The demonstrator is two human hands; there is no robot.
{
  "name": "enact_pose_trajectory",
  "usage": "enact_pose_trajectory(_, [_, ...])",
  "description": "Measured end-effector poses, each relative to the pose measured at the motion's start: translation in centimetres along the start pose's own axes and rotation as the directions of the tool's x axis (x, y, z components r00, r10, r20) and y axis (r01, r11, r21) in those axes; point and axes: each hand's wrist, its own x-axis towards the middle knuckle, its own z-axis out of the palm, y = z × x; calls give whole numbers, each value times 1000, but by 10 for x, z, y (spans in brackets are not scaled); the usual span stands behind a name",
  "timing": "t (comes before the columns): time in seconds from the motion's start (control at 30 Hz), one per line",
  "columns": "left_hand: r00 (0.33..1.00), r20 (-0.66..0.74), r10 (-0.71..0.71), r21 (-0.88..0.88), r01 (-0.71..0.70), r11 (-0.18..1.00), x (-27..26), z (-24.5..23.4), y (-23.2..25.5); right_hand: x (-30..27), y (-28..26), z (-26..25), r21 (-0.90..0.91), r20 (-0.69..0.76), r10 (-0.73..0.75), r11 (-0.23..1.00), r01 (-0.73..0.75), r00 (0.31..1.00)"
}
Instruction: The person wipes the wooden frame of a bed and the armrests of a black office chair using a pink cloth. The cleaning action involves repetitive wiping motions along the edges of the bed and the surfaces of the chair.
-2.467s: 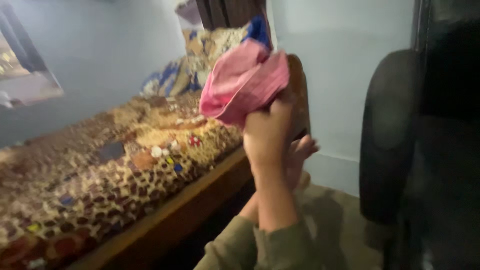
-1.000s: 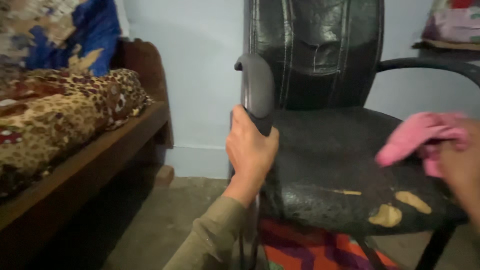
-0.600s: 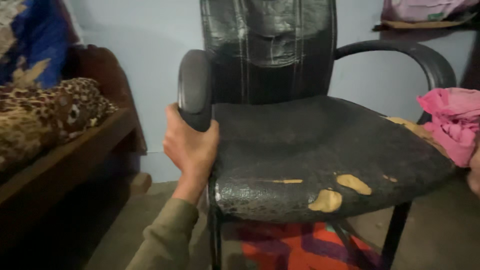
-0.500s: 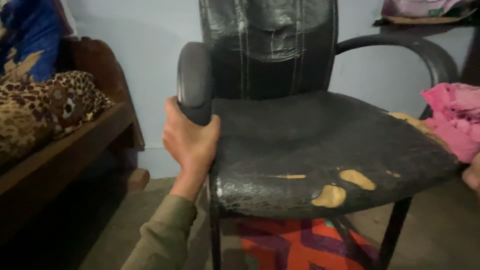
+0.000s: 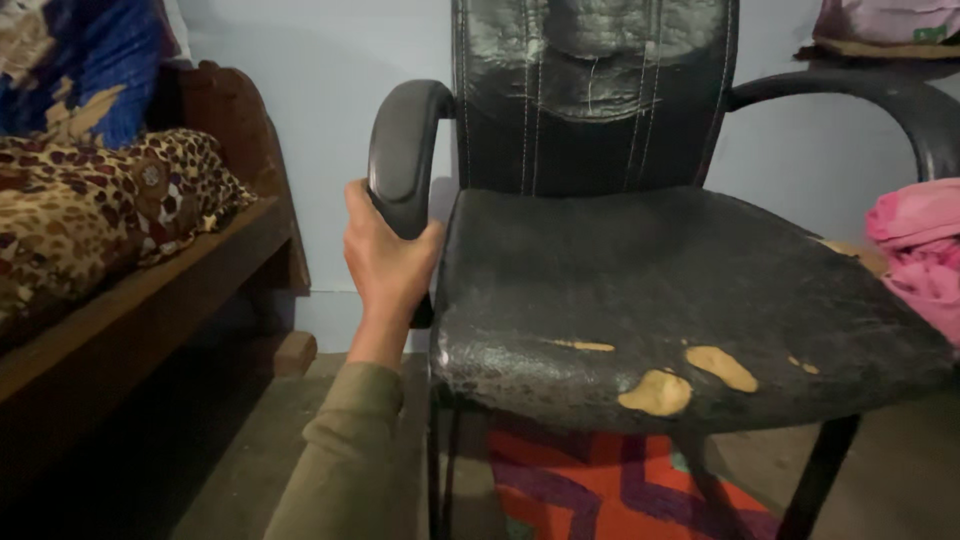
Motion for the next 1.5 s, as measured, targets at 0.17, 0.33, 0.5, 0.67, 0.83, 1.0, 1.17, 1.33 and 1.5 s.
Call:
enact_pose_trajectory(0.17, [999, 15, -41, -60, 42, 997, 1, 1, -9, -14, -10, -6, -38, 25, 16, 999, -15, 1000])
enact_pose_trajectory(0.33, [988, 106, -114, -209, 135, 969, -8, -11, -8, -8, -21, -6, -47, 34, 24, 999, -22, 999])
enact_pose_trajectory(0.5, [976, 133, -170, -92, 183, 979, -11, -13, -7, -25, -37, -21, -99, 86, 51, 994, -43, 995])
enact_pose_trajectory(0.67, [973, 151, -173, -52, 182, 982, -24, -16, -13, -68, -98, -43, -51, 170, -40, 997, 49, 985])
enact_pose_trajectory(0.83, [977, 166, -137, -41, 146, 988, -39, -26, -10, -126, -167, -69, 167, 33, -205, 966, 197, 978])
enact_pose_trajectory(1.0, [993, 100, -59, -89, 68, 994, -48, -14, -2, -125, -174, -61, 188, -114, -216, 954, 235, 970])
enact_pose_trajectory(1.17, [996, 77, -48, -102, 56, 993, -49, 6, -3, -115, -147, -34, 118, -197, -284, 943, 311, 938])
enact_pose_trajectory(1.33, [1000, 29, -2, -105, 5, 994, -59, 17, 0, -118, -125, -21, 113, -210, -322, 930, 350, 923])
enact_pose_trajectory(1.5, [985, 127, -114, -32, 119, 992, -56, 6, 11, -121, -127, -32, 95, -139, -286, 949, 300, 948])
